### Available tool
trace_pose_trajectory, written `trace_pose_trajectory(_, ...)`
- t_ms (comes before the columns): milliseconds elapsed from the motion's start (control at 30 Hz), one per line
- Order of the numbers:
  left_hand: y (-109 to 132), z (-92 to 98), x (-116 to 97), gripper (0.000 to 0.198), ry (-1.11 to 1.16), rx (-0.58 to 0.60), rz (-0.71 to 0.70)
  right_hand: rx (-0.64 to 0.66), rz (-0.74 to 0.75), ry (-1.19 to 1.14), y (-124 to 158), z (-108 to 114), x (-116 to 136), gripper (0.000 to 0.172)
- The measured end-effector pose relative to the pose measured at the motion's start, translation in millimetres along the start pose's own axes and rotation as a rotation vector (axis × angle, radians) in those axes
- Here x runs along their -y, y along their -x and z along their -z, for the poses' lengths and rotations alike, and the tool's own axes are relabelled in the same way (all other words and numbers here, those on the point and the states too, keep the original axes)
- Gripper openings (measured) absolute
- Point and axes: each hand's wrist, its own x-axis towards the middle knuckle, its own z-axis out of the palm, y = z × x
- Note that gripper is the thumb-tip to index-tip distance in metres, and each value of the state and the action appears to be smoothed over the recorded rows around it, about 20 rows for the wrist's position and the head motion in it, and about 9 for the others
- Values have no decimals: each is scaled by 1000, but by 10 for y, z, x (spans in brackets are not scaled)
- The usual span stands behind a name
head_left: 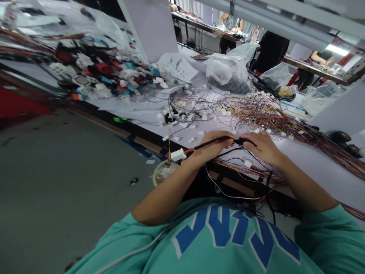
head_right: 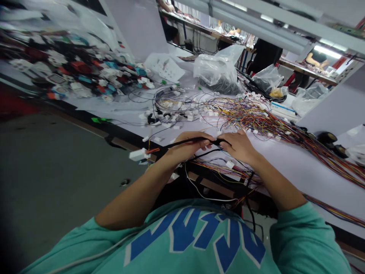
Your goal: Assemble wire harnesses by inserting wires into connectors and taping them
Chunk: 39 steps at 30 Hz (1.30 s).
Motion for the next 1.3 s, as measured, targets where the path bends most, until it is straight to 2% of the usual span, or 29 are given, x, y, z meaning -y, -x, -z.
trace_pose_trajectory(133, -41, 44, -87, 10, -232, 103, -214, 37, 143, -219, -285, -231, -65, 18)
trace_pose_trajectory(200, -83, 63, -99, 8, -257, 118, -309, 47, 91, -340, -353, -308, -41, 15)
trace_pose_trajectory(267, -118, 62, -66, 9, -149, 126, -293, 77, -64, -423, -325, -331, -17, 17)
trace_pose_trajectory(333, -141, 39, 6, 13, 31, 108, -180, 74, -190, -440, -216, -299, 2, 21)
trace_pose_trajectory(367, -150, 22, 49, 16, 113, 90, -111, 30, -204, -419, -146, -267, 18, 22)
trace_pose_trajectory(433, -166, -14, 125, 22, 230, 58, 12, -119, -105, -326, -11, -190, 79, 23)
trace_pose_trajectory(500, -180, -43, 169, 25, 305, 60, 85, -197, 116, -172, 83, -116, 189, 31)
trace_pose_trajectory(600, -189, -61, 182, 25, 378, 102, 128, -78, 425, 73, 136, -34, 387, 29)
trace_pose_trajectory(667, -180, -65, 184, 26, 430, 116, 142, 11, 508, 153, 154, 20, 475, 28)
trace_pose_trajectory(733, -157, -72, 199, 30, 505, 107, 159, 25, 469, 151, 189, 92, 491, 27)
trace_pose_trajectory(800, -126, -83, 226, 35, 574, 92, 167, -5, 357, 113, 236, 175, 434, 24)
trace_pose_trajectory(867, -93, -94, 244, 37, 583, 93, 143, -21, 232, 91, 263, 235, 333, 29)
trace_pose_trajectory(933, -63, -100, 230, 35, 522, 106, 68, 8, 127, 97, 236, 231, 221, 35)
trace_pose_trajectory(1033, -36, -86, 138, 26, 315, 122, -89, 59, 70, 76, 88, 87, 87, 27)
trace_pose_trajectory(1167, -58, -30, -5, 18, 16, 158, -165, 63, 82, -193, -135, -179, 11, 15)
trace_pose_trajectory(1233, -101, -5, -15, 18, -17, 177, -183, 38, -11, -397, -165, -243, 19, 12)
trace_pose_trajectory(1300, -157, -4, 35, 18, 43, 170, -208, 36, -164, -616, -127, -246, 51, 12)
